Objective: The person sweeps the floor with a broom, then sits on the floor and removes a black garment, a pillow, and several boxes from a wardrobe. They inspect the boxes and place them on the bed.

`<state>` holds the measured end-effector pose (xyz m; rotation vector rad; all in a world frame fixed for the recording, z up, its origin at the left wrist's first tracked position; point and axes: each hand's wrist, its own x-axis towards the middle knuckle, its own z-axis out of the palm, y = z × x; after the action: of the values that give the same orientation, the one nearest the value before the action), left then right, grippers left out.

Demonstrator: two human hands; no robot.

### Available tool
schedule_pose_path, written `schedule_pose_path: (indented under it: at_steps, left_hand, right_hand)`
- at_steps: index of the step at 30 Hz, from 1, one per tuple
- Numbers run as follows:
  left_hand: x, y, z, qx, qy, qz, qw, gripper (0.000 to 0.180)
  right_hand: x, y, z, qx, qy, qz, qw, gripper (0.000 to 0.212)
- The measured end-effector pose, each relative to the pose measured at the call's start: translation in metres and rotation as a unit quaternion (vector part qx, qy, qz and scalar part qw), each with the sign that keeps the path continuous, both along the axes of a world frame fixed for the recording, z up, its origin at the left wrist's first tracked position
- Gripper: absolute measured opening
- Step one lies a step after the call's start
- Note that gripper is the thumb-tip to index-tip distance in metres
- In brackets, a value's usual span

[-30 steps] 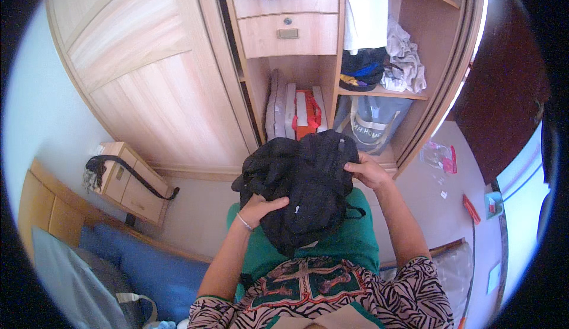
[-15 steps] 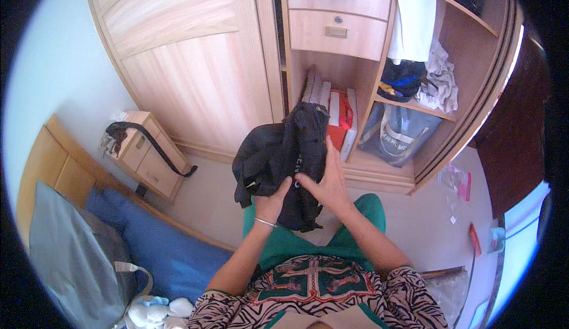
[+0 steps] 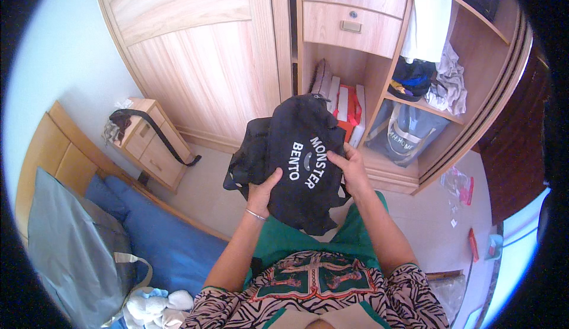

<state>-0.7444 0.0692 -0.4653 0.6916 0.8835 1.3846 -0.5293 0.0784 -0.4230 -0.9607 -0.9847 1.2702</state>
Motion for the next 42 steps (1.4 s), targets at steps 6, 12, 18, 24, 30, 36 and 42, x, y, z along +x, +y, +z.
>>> schedule_pose_path:
  at_steps: [6,12,18,24,30,36,42]
  left_hand:
    - [-0.008,0.012,0.017,0.040,0.056,-0.019,0.997,0.052]
    - [-0.016,0.024,0.029,0.045,0.076,0.003,0.996,0.056]
    - [-0.027,0.028,0.015,0.014,-0.053,-0.009,0.998,0.049]
    - [-0.024,0.018,0.013,0.015,-0.092,-0.004,0.996,0.045]
    - [-0.011,0.010,0.018,-0.004,0.170,0.062,0.984,0.044]
    - [0.017,-0.007,0.014,0.093,0.248,0.011,0.964,0.046]
    - [0.006,0.005,0.020,0.048,0.250,-0.004,0.967,0.044]
  right_hand:
    - [0.002,-0.004,0.004,0.054,-0.149,0.036,0.987,0.033]
    - [-0.011,-0.023,0.014,0.200,-0.482,0.020,0.853,0.041]
    - [-0.014,-0.028,0.003,0.173,-0.360,0.079,0.913,0.046]
    - [0.000,-0.027,-0.004,-0.007,-0.073,0.188,0.979,0.049]
    - [0.001,-0.020,0.009,0.061,-0.189,0.094,0.976,0.057]
    - [-0.014,-0.013,-0.001,0.104,-0.284,-0.043,0.952,0.045]
    - [0.019,0.000,-0.012,0.096,-0.295,-0.060,0.949,0.026]
